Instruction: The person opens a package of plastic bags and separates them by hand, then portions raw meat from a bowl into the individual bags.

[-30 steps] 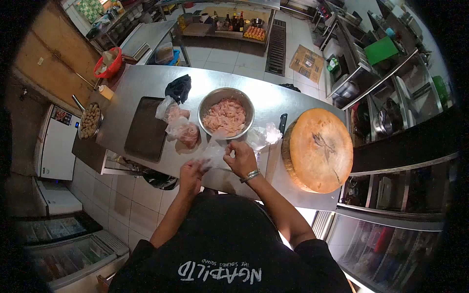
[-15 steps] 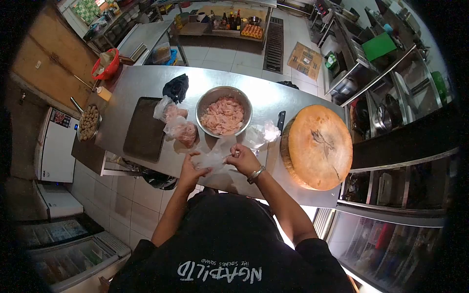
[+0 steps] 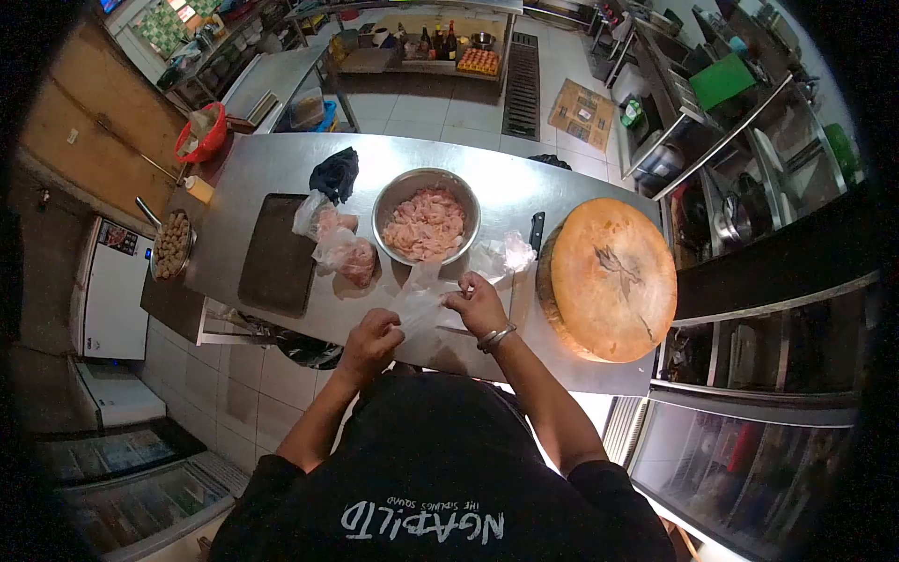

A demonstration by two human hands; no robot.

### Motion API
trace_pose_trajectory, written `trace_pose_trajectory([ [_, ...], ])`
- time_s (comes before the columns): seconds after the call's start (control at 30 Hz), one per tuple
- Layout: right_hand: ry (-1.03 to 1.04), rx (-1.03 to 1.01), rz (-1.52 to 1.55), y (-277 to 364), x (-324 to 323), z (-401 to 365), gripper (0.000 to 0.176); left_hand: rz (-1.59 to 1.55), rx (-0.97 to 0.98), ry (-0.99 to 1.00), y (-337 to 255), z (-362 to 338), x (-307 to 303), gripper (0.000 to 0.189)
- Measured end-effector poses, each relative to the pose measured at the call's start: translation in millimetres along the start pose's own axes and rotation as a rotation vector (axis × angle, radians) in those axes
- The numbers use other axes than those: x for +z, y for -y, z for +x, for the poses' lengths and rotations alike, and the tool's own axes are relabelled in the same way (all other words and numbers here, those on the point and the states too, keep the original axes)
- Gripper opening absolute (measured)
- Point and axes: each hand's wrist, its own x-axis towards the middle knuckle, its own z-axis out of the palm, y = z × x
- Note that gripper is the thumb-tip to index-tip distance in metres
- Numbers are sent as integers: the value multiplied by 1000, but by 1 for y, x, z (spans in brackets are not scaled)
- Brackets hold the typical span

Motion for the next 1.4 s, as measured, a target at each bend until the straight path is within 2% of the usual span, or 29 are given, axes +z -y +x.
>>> trace_pose_trajectory([
  [0.07,8,-32,16,-10,1,0,33,-116,11,127,4,9,-8,15],
  [0.1,20,-67,29,-10,4,-1,33,-116,11,126,5,13,-9,15],
  [0.17,64,-77,45,-10,7,-4,32,-27,-156,-116,8,22,-10,21],
  [0.2,106,-84,62,-5,11,-7,31,-17,-193,-147,7,26,-13,29],
  [0.23,105,-84,62,0,15,-10,31,-18,-193,-147,4,30,-15,29],
  [0.3,168,-138,-71,13,20,-15,30,303,-265,-122,-5,38,-12,27],
  [0.43,197,-154,-154,41,24,-18,29,280,-377,-140,-9,40,0,33],
  [0.5,-93,-688,-931,58,28,-25,27,159,-516,-70,-10,41,-2,39],
  [0.53,-92,-688,-931,65,32,-30,27,160,-517,-71,-8,42,-2,39],
  [0.6,2,-674,-605,71,44,-36,23,194,-502,-6,-9,46,-4,43],
  [0.63,1,-673,-605,67,49,-35,23,193,-501,-5,-14,48,-5,43],
  [0.7,191,-606,-577,50,53,-28,14,126,-412,69,-27,51,-5,46],
  [0.73,162,-648,-775,42,53,-21,11,124,-409,69,-28,50,-2,46],
  [0.77,161,-650,-778,35,52,-14,11,91,-396,83,-29,46,0,48],
  [0.83,53,-497,-1167,21,53,-5,8,58,-392,104,-35,44,1,50],
  [0.9,29,-523,-1179,10,57,-1,5,149,-503,230,-42,44,2,54],
  [1.0,71,-535,-1170,9,60,7,14,181,-536,245,-33,41,-8,54],
  [1.07,458,-357,-778,25,57,23,28,193,-555,186,-26,33,-22,54],
  [1.13,363,-286,-745,41,42,51,37,206,-576,126,-12,19,-35,54],
  [1.17,115,-384,-768,40,34,72,39,193,-578,72,0,8,-37,53],
  [1.2,38,-362,-904,39,22,104,55,179,-580,20,7,-1,-40,53],
  [1.27,49,-434,-1247,54,7,142,88,146,-597,2,13,-10,-44,52],
  [1.3,58,-436,-1252,54,8,158,88,116,-604,-10,14,-14,-45,51],
  [1.37,238,-119,-1672,39,8,193,117,80,-605,-37,12,-19,-45,51],
  [1.4,300,-132,-1663,34,17,200,126,46,-600,-58,10,-22,-44,51],
])
